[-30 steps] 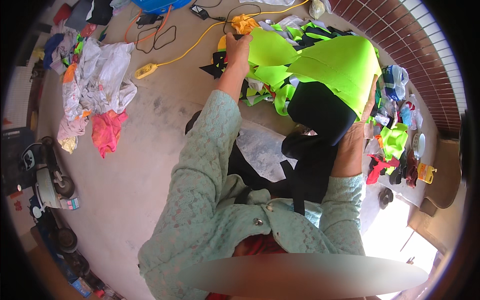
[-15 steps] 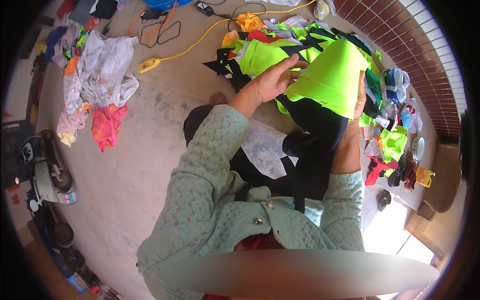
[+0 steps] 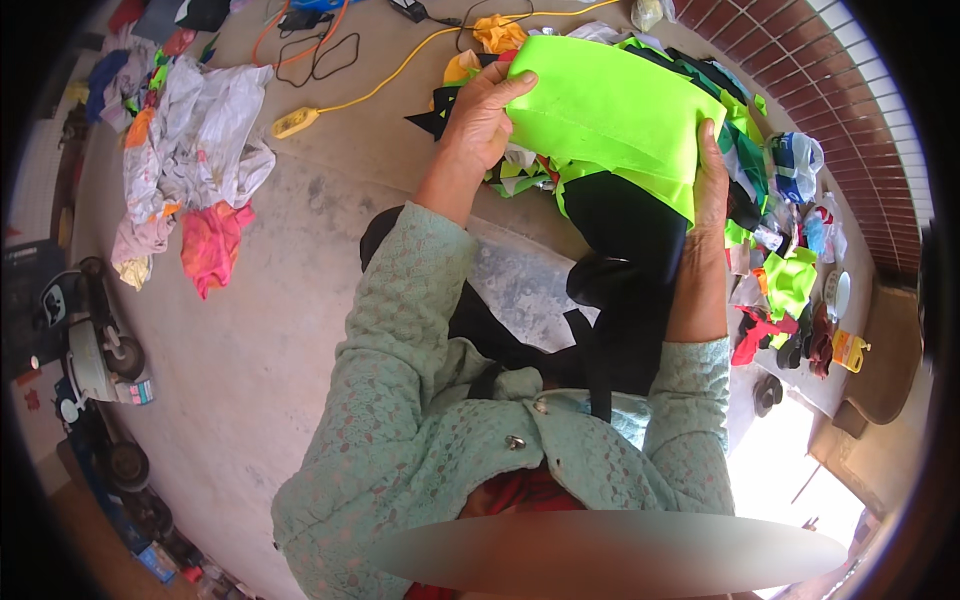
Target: The person sits on the floor and sorts through a pile of colorful fabric pieces, picking up and inspecting individual pieces by hand. They handle green, black, red, and plaid fabrics, moving them within the pile without using any tools.
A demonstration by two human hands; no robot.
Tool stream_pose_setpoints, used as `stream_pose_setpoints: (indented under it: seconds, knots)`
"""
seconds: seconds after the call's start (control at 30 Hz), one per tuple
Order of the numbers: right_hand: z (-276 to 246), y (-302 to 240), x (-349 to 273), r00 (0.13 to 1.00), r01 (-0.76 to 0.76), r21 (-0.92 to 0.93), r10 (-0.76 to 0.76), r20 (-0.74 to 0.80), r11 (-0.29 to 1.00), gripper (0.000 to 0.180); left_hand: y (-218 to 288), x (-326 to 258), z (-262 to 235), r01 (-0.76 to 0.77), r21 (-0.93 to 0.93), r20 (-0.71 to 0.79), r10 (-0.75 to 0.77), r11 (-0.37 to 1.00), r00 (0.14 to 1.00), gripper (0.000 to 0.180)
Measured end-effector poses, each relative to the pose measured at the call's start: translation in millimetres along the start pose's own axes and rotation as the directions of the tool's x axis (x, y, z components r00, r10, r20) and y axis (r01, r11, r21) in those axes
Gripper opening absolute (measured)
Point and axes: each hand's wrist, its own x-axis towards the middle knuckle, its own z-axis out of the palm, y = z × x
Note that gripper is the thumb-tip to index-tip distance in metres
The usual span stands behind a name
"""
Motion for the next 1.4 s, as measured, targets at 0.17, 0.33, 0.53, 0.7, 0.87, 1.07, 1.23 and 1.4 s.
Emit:
stream_pose_setpoints:
  seconds: [0.17,0.33,0.53,0.7,0.87,1.07,1.23,1.4]
  knots:
    - [4,5,0,1.000,-0.027,0.002,0.027,0.009,1.000,0.037,22,-13,6,-0.052,-0.021,0.079,0.053,0.998,0.995,0.027]
    - [7,8,1,0.993,-0.102,0.034,0.104,-0.048,0.994,0.036,25,-16,9,-0.074,-0.101,0.070,0.081,0.992,0.994,0.024]
    - [19,16,-6,0.987,-0.162,0.061,0.163,-0.007,0.985,0.038,25,-13,3,-0.032,-0.221,-0.020,0.028,0.975,0.999,0.027]
    - [37,24,-20,0.896,-0.442,0.284,0.433,0.097,0.851,0.044,11,-1,-2,-0.019,-0.307,-0.083,-0.007,0.951,0.997,0.027]
    - [49,29,-34,0.835,-0.535,0.103,0.506,0.216,0.838,0.054,6,-1,3,0.026,-0.352,0.087,0.005,0.936,0.996,0.031]
    - [50,41,-34,0.773,-0.469,-0.259,0.534,0.341,0.844,0.060,-3,-1,4,-0.003,-0.389,0.047,0.022,0.921,0.999,0.036]
    - [62,39,-41,0.790,-0.339,-0.444,0.507,0.344,0.829,0.062,11,2,-3,-0.087,-0.437,0.025,0.109,0.895,0.994,0.035]
    - [53,35,-32,0.881,-0.286,-0.454,0.418,0.222,0.844,0.058,31,-1,-13,-0.139,-0.502,0.064,0.196,0.854,0.978,0.032]
